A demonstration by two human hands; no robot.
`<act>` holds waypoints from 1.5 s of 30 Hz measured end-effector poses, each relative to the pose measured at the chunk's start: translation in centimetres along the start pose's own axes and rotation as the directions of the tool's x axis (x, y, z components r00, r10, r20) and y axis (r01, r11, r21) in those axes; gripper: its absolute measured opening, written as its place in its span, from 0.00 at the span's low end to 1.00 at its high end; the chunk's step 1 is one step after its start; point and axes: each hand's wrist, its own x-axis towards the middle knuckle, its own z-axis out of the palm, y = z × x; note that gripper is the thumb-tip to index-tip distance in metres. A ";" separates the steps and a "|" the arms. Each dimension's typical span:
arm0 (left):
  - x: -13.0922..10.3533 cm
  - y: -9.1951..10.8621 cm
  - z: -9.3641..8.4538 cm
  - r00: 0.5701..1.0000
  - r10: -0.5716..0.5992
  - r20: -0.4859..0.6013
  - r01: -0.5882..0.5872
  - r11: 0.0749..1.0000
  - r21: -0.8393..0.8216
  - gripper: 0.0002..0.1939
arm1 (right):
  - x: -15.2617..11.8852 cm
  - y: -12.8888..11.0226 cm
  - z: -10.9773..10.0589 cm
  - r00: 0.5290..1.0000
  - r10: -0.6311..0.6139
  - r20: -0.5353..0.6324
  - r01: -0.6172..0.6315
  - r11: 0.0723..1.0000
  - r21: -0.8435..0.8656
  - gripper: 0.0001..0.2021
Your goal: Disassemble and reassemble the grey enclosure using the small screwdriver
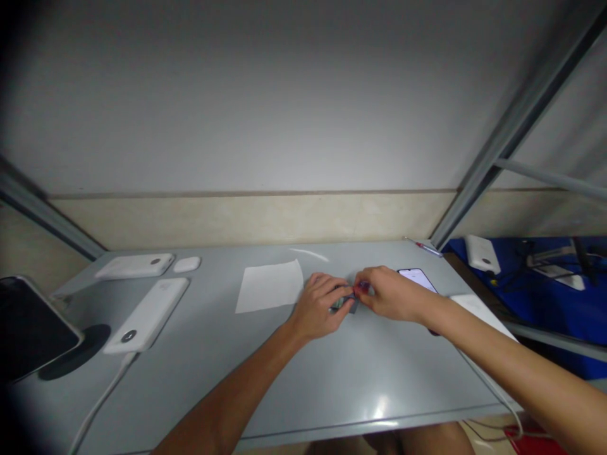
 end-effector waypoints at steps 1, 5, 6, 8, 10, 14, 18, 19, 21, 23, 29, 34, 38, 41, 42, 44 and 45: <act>0.0 0.0 0.0 1.000 -0.006 -0.004 0.006 1.000 -0.006 0.07 | 0.2 0.2 -0.1 1.000 0.011 0.021 -0.011 1.000 0.012 0.10; -0.1 0.0 0.2 0.999 -0.035 -0.012 0.035 0.999 -0.020 0.06 | 1.3 1.0 -0.5 0.991 0.055 0.121 -0.062 0.996 0.061 0.13; -0.1 0.0 0.2 0.999 -0.036 -0.011 0.036 0.999 -0.018 0.06 | 1.5 1.2 -0.7 0.987 0.057 0.149 -0.070 0.994 0.081 0.13; -0.1 0.0 0.3 0.999 -0.031 -0.009 0.031 0.999 -0.013 0.06 | 1.9 1.4 -1.0 0.975 0.066 0.213 -0.096 0.986 0.134 0.13; 0.0 0.0 0.2 1.000 -0.025 -0.009 0.025 1.000 -0.010 0.06 | 2.2 1.4 -1.4 0.956 0.087 0.280 -0.144 0.972 0.188 0.11; 0.1 0.1 0.1 1.000 -0.009 -0.011 0.009 1.000 -0.010 0.07 | 2.6 0.9 -2.0 0.929 0.103 0.357 -0.198 0.950 0.241 0.08; 0.0 -0.1 0.2 1.000 -0.001 -0.011 0.001 1.000 -0.013 0.06 | 2.7 0.5 -2.1 0.917 0.121 0.380 -0.235 0.934 0.269 0.08; 0.0 -0.1 0.3 1.000 0.000 -0.013 0.000 1.000 -0.013 0.06 | 2.7 0.5 -2.1 0.914 0.127 0.386 -0.246 0.929 0.277 0.08; -0.1 -0.1 0.4 1.000 0.005 -0.016 -0.005 1.000 -0.008 0.05 | 2.7 0.4 -2.1 0.911 0.124 0.393 -0.252 0.923 0.291 0.08; -0.1 -0.1 0.5 1.000 0.011 -0.016 -0.011 1.000 -0.004 0.05 | 2.8 0.4 -2.1 0.913 0.115 0.392 -0.244 0.923 0.298 0.08; 0.1 -0.1 0.5 1.000 -0.011 -0.017 0.010 0.999 -0.038 0.03 | 3.0 0.8 -2.0 0.910 0.087 0.404 -0.218 0.931 0.292 0.08; 0.1 -0.3 0.9 0.999 -0.028 -0.044 0.025 0.996 -0.081 0.03 | 3.1 1.7 -1.4 0.912 0.075 0.403 -0.212 0.928 0.306 0.09; 0.0 -0.5 1.2 0.998 -0.033 -0.044 0.029 0.996 -0.081 0.04 | 2.6 1.9 -1.1 0.928 0.050 0.370 -0.199 0.905 0.375 0.09; -0.1 -0.5 1.2 0.998 -0.023 -0.052 0.019 0.997 -0.075 0.04 | 2.4 1.9 -0.8 0.935 0.062 0.348 -0.206 0.895 0.395 0.07; -0.1 -0.5 1.2 0.998 -0.016 -0.053 0.013 0.997 -0.071 0.04 | 2.3 1.9 -0.7 0.937 0.070 0.342 -0.211 0.894 0.395 0.06; -0.1 -0.5 1.2 0.999 -0.007 -0.052 0.004 0.998 -0.060 0.04 | 2.3 1.9 -0.4 0.941 0.079 0.329 -0.214 0.893 0.397 0.05; -0.1 -0.5 1.3 0.999 -0.005 -0.051 0.002 0.998 -0.055 0.04 | 2.2 1.8 -0.3 0.943 0.080 0.323 -0.213 0.890 0.403 0.04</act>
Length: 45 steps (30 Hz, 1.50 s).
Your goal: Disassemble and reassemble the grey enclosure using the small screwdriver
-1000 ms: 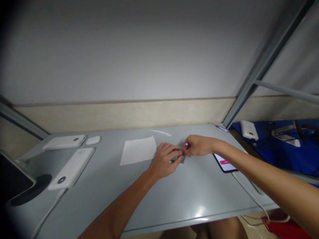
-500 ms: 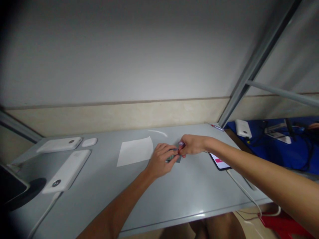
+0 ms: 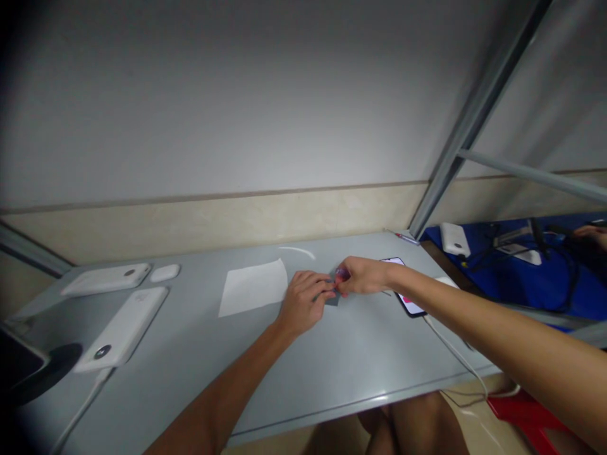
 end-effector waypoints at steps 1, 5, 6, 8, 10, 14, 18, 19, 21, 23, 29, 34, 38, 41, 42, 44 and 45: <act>0.0 0.0 0.0 1.000 0.001 0.002 -0.001 1.000 0.003 0.04 | 0.0 0.0 0.1 1.000 -0.002 -0.006 0.002 1.000 0.013 0.04; 0.0 0.0 0.1 1.000 0.001 -0.006 -0.001 1.000 -0.006 0.05 | -0.3 -0.5 0.4 0.999 0.035 -0.017 -0.034 0.996 0.081 0.04; 0.0 0.0 0.1 1.000 -0.001 -0.007 0.001 1.000 -0.012 0.06 | -0.4 -0.6 0.4 0.999 0.047 -0.015 -0.045 0.995 0.092 0.04; 0.0 0.0 0.1 1.000 -0.007 -0.007 0.007 1.000 -0.022 0.06 | -0.5 -0.7 0.3 0.998 0.062 0.004 -0.062 0.993 0.103 0.05; -0.1 0.0 0.2 1.000 -0.013 -0.003 0.013 1.000 -0.026 0.07 | -0.5 -0.8 0.1 0.996 0.077 0.035 -0.080 0.990 0.119 0.06; -0.1 -0.1 0.2 1.000 -0.007 -0.003 0.007 1.000 -0.019 0.08 | -0.2 -0.9 -0.3 0.992 0.077 0.096 -0.090 0.986 0.141 0.08; -0.1 -0.1 0.2 1.000 -0.002 -0.017 0.002 1.000 -0.012 0.07 | -0.1 -1.1 -0.7 0.990 0.079 0.118 -0.097 0.984 0.152 0.09; -0.1 -0.1 0.2 1.000 -0.004 -0.015 0.004 1.000 -0.013 0.07 | -0.1 -1.1 -0.8 0.989 0.082 0.122 -0.101 0.983 0.152 0.10; -0.1 -0.1 0.2 1.000 -0.007 -0.011 0.007 1.000 -0.016 0.08 | -0.2 -1.1 -0.9 0.988 0.090 0.128 -0.109 0.982 0.156 0.10; -0.1 -0.1 0.2 1.000 -0.010 -0.009 0.009 1.000 -0.020 0.08 | -0.3 -1.1 -0.8 0.985 0.097 0.142 -0.121 0.977 0.174 0.11; -0.1 -0.1 0.2 1.000 -0.010 -0.008 0.010 1.000 -0.012 0.07 | -0.4 -1.2 -1.4 0.993 0.089 0.082 -0.095 0.993 0.074 0.15; -0.1 0.1 -0.1 0.999 -0.025 0.028 0.026 1.000 -0.001 0.06 | -2.5 -1.8 -2.9 0.914 -0.115 -0.390 0.111 0.993 -0.033 0.27; 0.0 0.3 -0.3 0.999 -0.027 0.046 0.027 1.000 0.001 0.06 | -5.4 -2.5 -2.2 0.721 -0.214 -0.659 0.184 0.976 -0.116 0.29; 0.0 0.3 -0.4 0.999 -0.025 0.031 0.025 1.000 -0.002 0.07 | -6.7 -2.1 -0.4 0.705 -0.153 -0.693 0.211 0.978 -0.001 0.28; 0.0 0.3 -0.4 0.999 -0.029 0.026 0.029 1.000 -0.003 0.06 | -6.8 -1.8 0.2 0.698 -0.141 -0.702 0.220 0.975 0.023 0.28; 0.0 0.3 -0.3 0.999 -0.036 0.016 0.036 0.999 -0.009 0.06 | -6.7 -1.2 1.1 0.695 -0.123 -0.709 0.251 0.965 0.078 0.27; 0.0 0.2 -0.3 0.999 -0.038 0.009 0.038 0.999 -0.015 0.06 | -6.6 -0.8 1.4 0.700 -0.119 -0.704 0.269 0.957 0.106 0.27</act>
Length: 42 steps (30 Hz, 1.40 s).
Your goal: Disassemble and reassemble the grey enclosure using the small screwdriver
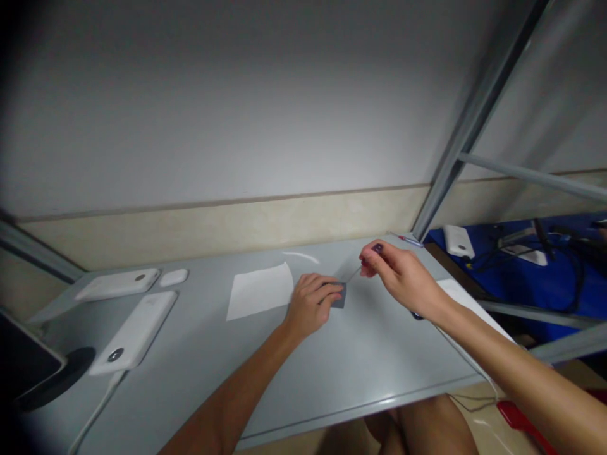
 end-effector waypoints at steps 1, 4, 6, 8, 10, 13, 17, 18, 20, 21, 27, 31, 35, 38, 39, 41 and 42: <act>0.0 -0.1 0.1 1.000 -0.002 -0.006 0.002 1.000 -0.005 0.06 | -0.1 0.4 0.2 1.000 0.004 0.014 -0.004 1.000 0.029 0.26; -0.1 -0.2 0.3 1.000 -0.003 -0.014 0.003 1.000 -0.010 0.06 | 0.0 1.1 0.6 0.998 -0.005 0.063 0.000 0.998 0.070 0.24; -0.2 -0.3 0.4 1.000 -0.001 -0.021 0.001 1.000 -0.010 0.06 | 0.1 1.3 0.8 0.997 -0.014 0.077 0.008 0.998 0.069 0.24; -0.1 -0.3 0.4 0.999 0.005 -0.033 -0.005 1.000 -0.012 0.06 | 0.2 1.5 1.0 0.997 -0.014 0.080 0.008 0.998 0.069 0.24; -0.1 -0.2 0.3 0.999 0.011 -0.041 -0.011 1.000 -0.016 0.05 | 0.3 1.6 1.1 0.996 -0.005 0.087 -0.001 0.998 0.068 0.24; 0.0 -0.1 0.2 0.999 0.009 -0.035 -0.009 1.000 -0.017 0.06 | 0.4 1.8 1.2 0.996 0.008 0.093 -0.015 0.997 0.078 0.24; 0.0 0.0 0.1 1.000 -0.001 -0.022 0.000 1.000 -0.016 0.06 | 0.5 1.5 1.1 0.995 0.016 0.103 -0.025 0.996 0.085 0.24; 0.0 0.0 0.1 1.000 0.000 -0.022 -0.001 1.000 -0.016 0.06 | 0.6 1.2 1.0 0.994 0.008 0.113 -0.016 0.997 0.070 0.23; -0.1 0.0 0.1 1.000 0.000 -0.017 0.000 1.000 -0.012 0.06 | 0.9 0.5 0.7 0.988 -0.020 0.151 0.021 1.000 -0.003 0.22; -0.1 -0.1 0.1 1.000 -0.002 -0.013 0.002 1.000 -0.009 0.06 | 1.1 0.0 0.5 0.984 -0.036 0.174 0.047 0.997 -0.058 0.22; -0.1 -0.1 0.1 1.000 -0.008 0.004 0.009 1.000 -0.001 0.06 | 2.9 -2.2 -1.0 0.944 -0.140 0.299 0.247 0.901 -0.356 0.14; -0.2 -0.1 0.2 1.000 -0.002 -0.001 0.002 1.000 0.007 0.07 | 3.7 -2.6 -0.9 0.880 -0.149 0.452 0.431 0.650 -0.625 0.13; -0.3 -0.1 0.4 1.000 -0.016 0.003 0.016 0.999 0.043 0.08 | 4.1 -3.9 0.3 0.857 -0.115 0.503 0.503 0.396 -0.768 0.19; -0.2 0.0 0.5 0.999 -0.029 -0.013 0.029 0.999 0.043 0.08 | 4.2 -5.3 0.8 0.833 -0.106 0.542 0.542 0.345 -0.766 0.19; -0.2 0.0 0.5 0.999 -0.030 -0.019 0.030 0.999 0.032 0.08 | 4.2 -5.7 0.7 0.820 -0.103 0.563 0.558 0.359 -0.748 0.19; -0.1 0.0 0.4 0.999 -0.025 -0.029 0.025 1.000 0.002 0.08 | 4.3 -6.1 0.4 0.788 -0.092 0.609 0.587 0.410 -0.698 0.15; -0.1 0.1 0.3 0.999 -0.022 -0.032 0.021 1.000 -0.012 0.08 | 4.4 -6.1 0.2 0.773 -0.090 0.627 0.597 0.438 -0.672 0.13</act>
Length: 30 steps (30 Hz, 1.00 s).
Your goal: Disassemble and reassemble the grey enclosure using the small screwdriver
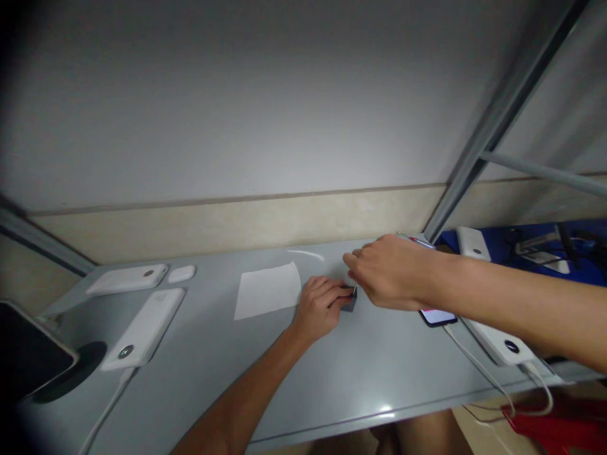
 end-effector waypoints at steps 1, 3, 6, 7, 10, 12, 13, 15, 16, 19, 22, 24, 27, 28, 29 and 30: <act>0.0 0.0 -0.1 1.000 0.004 -0.003 -0.004 1.000 -0.011 0.08 | 0.0 0.3 0.0 1.000 -0.014 0.005 0.014 0.999 0.033 0.11; 0.1 0.1 -0.1 1.000 0.008 -0.011 -0.008 1.000 -0.023 0.08 | 0.0 1.1 0.2 1.000 -0.013 0.008 0.012 0.996 0.086 0.09; 0.0 0.1 -0.1 1.000 0.009 -0.014 -0.009 1.000 -0.028 0.08 | 0.1 2.1 0.3 0.997 0.045 0.068 -0.053 0.993 0.110 0.16; 0.0 0.1 -0.1 1.000 0.007 -0.012 -0.007 1.000 -0.026 0.09 | 0.2 2.3 0.2 0.993 0.068 0.102 -0.079 0.991 0.110 0.20; -0.1 0.1 0.0 1.000 -0.001 -0.006 0.001 1.000 -0.015 0.09 | -0.1 2.6 -0.4 0.982 0.106 0.157 -0.131 0.979 0.157 0.22; -0.1 0.0 0.0 1.000 -0.005 -0.005 0.004 1.000 -0.015 0.10 | -0.6 2.6 -0.5 0.986 0.101 0.132 -0.130 0.963 0.235 0.16; -0.1 0.0 0.0 1.000 -0.005 -0.006 0.005 1.000 -0.015 0.10 | -0.8 2.6 -0.4 0.989 0.092 0.116 -0.121 0.953 0.276 0.13; -0.1 0.0 0.0 1.000 -0.001 -0.008 0.000 1.000 -0.016 0.09 | -1.1 2.7 -0.1 0.993 0.075 0.090 -0.101 0.938 0.331 0.08; -0.1 0.0 0.0 1.000 0.002 -0.010 -0.002 1.000 -0.014 0.09 | -1.0 2.7 0.2 0.994 0.068 0.085 -0.093 0.937 0.336 0.06; -0.1 0.0 0.0 1.000 0.001 -0.001 -0.001 1.000 0.002 0.08 | -0.6 2.5 0.6 0.995 0.042 0.093 -0.063 0.969 0.238 0.05; -0.2 -0.1 0.2 1.000 -0.002 0.011 0.002 1.000 0.016 0.08 | 0.0 1.8 0.0 0.989 -0.001 0.146 -0.007 0.998 0.054 0.09; -0.3 -0.2 0.3 1.000 0.001 0.006 -0.001 1.000 0.021 0.08 | 0.4 1.2 -0.7 0.984 -0.025 0.176 0.034 0.998 -0.046 0.13; -0.3 -0.3 0.4 1.000 0.017 0.001 -0.017 1.000 0.021 0.08 | 1.2 0.5 -1.7 0.974 -0.013 0.224 0.039 0.993 -0.113 0.19; -0.4 -0.3 0.3 1.000 0.024 0.003 -0.024 0.999 0.021 0.08 | 1.5 0.4 -2.0 0.969 0.010 0.249 0.018 0.994 -0.109 0.21; -0.4 -0.3 0.2 0.999 0.031 0.009 -0.031 0.999 0.023 0.08 | 1.8 0.3 -2.2 0.960 0.040 0.277 -0.015 0.996 -0.092 0.23; -0.4 -0.3 0.1 0.999 0.037 0.015 -0.038 0.999 0.025 0.09 | 2.1 0.3 -2.3 0.951 0.072 0.299 -0.056 0.997 -0.060 0.24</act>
